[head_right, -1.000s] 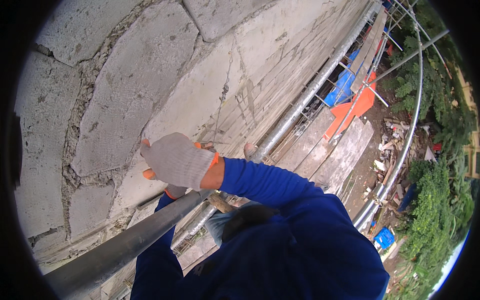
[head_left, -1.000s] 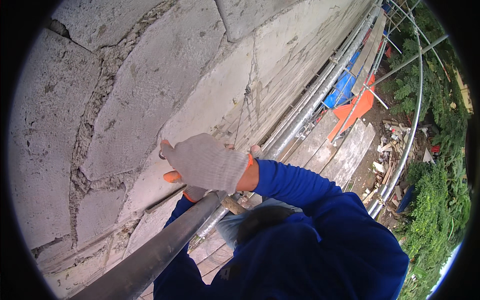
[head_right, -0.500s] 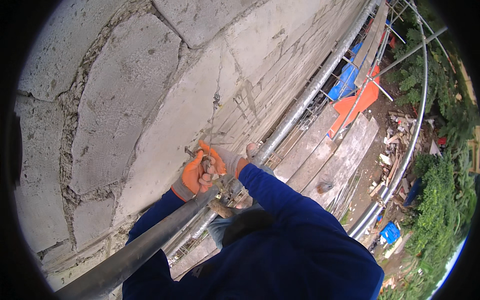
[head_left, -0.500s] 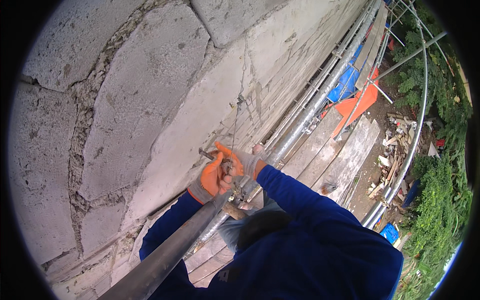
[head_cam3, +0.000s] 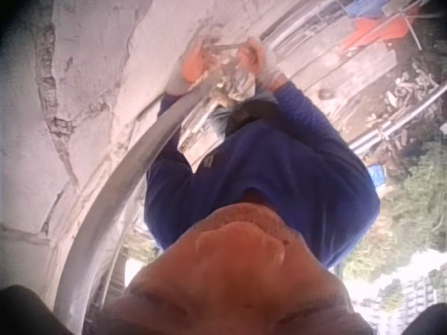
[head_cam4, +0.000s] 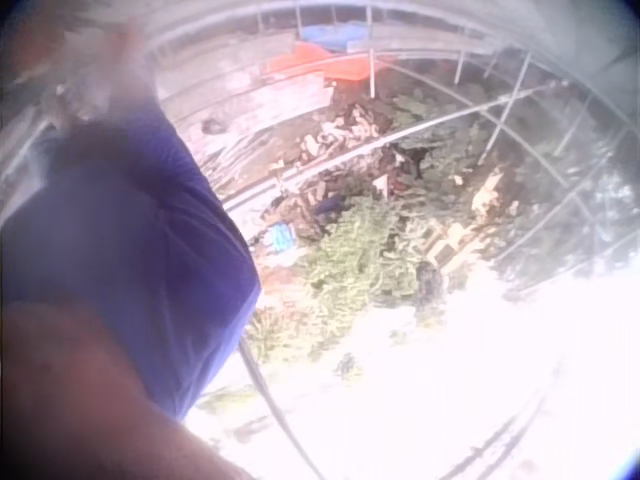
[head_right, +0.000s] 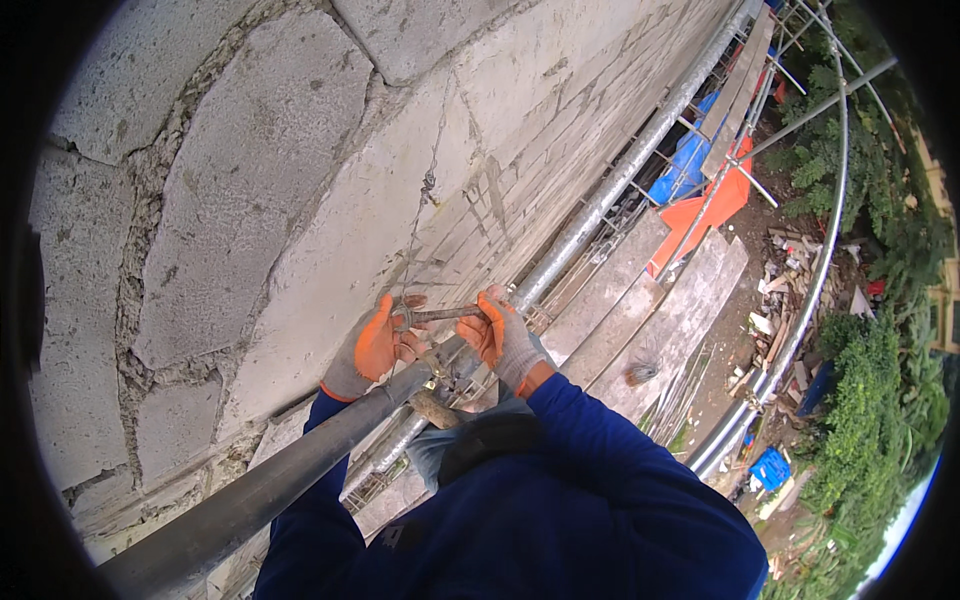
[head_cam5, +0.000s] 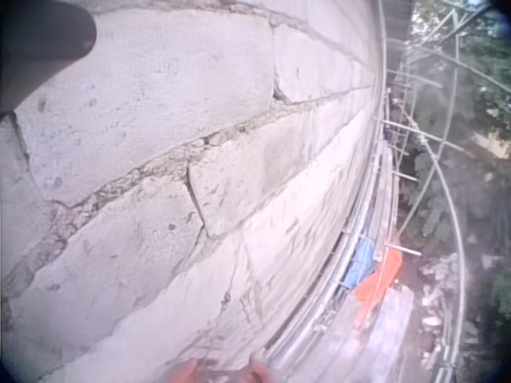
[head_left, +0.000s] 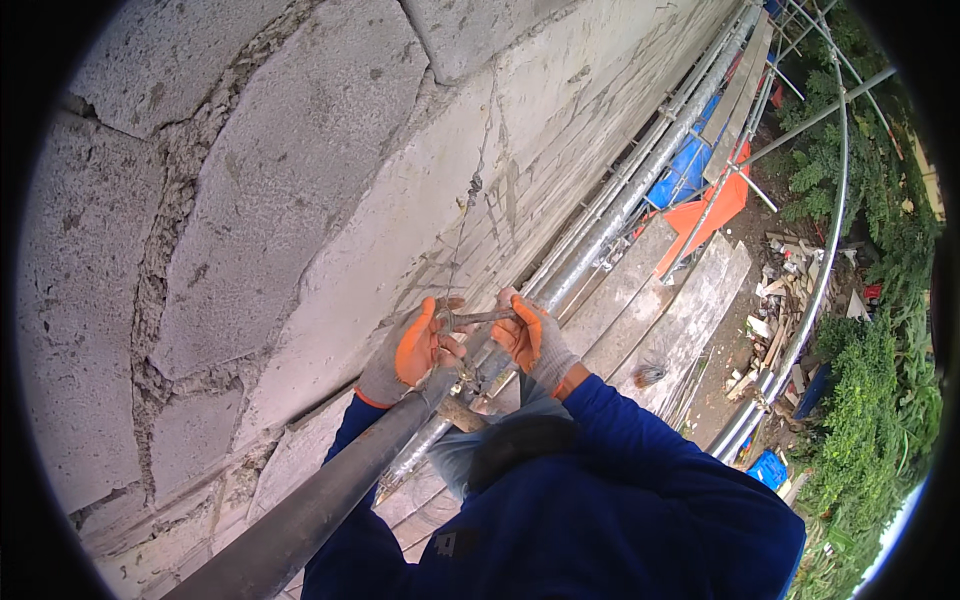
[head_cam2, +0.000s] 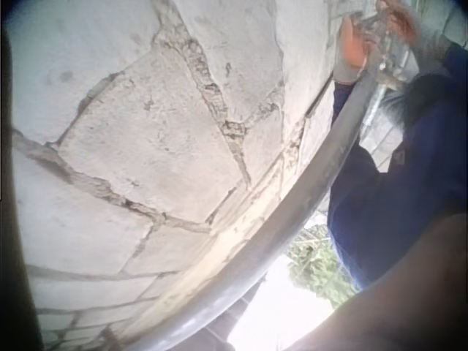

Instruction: The person is working on a scaffolding structure attached to a stone wall. They use a wrench to tighten a metal clamp on a vertical pole, securing it to the wall. The person adjusts the clamp and pole multiple times to ensure a firm connection.

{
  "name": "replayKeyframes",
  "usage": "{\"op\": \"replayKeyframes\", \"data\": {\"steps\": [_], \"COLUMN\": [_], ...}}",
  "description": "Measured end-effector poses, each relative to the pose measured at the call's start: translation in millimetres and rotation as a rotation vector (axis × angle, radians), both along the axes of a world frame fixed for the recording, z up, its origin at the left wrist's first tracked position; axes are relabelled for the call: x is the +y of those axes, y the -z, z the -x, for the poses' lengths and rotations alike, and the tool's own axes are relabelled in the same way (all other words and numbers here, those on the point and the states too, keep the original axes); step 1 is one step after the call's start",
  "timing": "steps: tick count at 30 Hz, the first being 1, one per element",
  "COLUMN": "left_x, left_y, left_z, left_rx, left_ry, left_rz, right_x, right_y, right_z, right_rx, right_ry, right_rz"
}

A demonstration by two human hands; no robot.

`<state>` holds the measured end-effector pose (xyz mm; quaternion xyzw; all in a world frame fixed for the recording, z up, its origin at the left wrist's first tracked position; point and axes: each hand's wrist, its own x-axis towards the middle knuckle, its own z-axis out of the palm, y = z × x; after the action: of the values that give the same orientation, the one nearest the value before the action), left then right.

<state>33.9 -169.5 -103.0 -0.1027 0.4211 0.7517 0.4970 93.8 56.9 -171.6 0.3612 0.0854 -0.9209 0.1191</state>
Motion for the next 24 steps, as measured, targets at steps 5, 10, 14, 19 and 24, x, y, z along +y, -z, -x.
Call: {"op": "replayKeyframes", "data": {"steps": [5, 10, 14, 19, 24], "left_x": [6, 26, 30, 16, 6], "left_y": [-76, -127, -125, -67, -40], "left_z": [-21, 2, 8, 11, -5], "left_rx": [0.609, 1.081, 1.579, 1.159, 0.682], "left_ry": [-0.057, 0.526, 0.765, 0.245, 0.04], "left_rz": [0.361, 0.809, 1.148, 0.248, 0.286], "right_x": [24, 23, 8, -36, -57], "right_y": [-61, -133, -205, -241, -246], "right_z": [-61, -85, -45, 14, 31], "right_rx": [0.144, 0.562, 1.037, 1.357, 1.295], "right_ry": [-0.037, -0.097, -0.359, -0.503, -0.434], "right_rz": [-0.566, -1.122, -1.788, -2.163, -1.807]}}
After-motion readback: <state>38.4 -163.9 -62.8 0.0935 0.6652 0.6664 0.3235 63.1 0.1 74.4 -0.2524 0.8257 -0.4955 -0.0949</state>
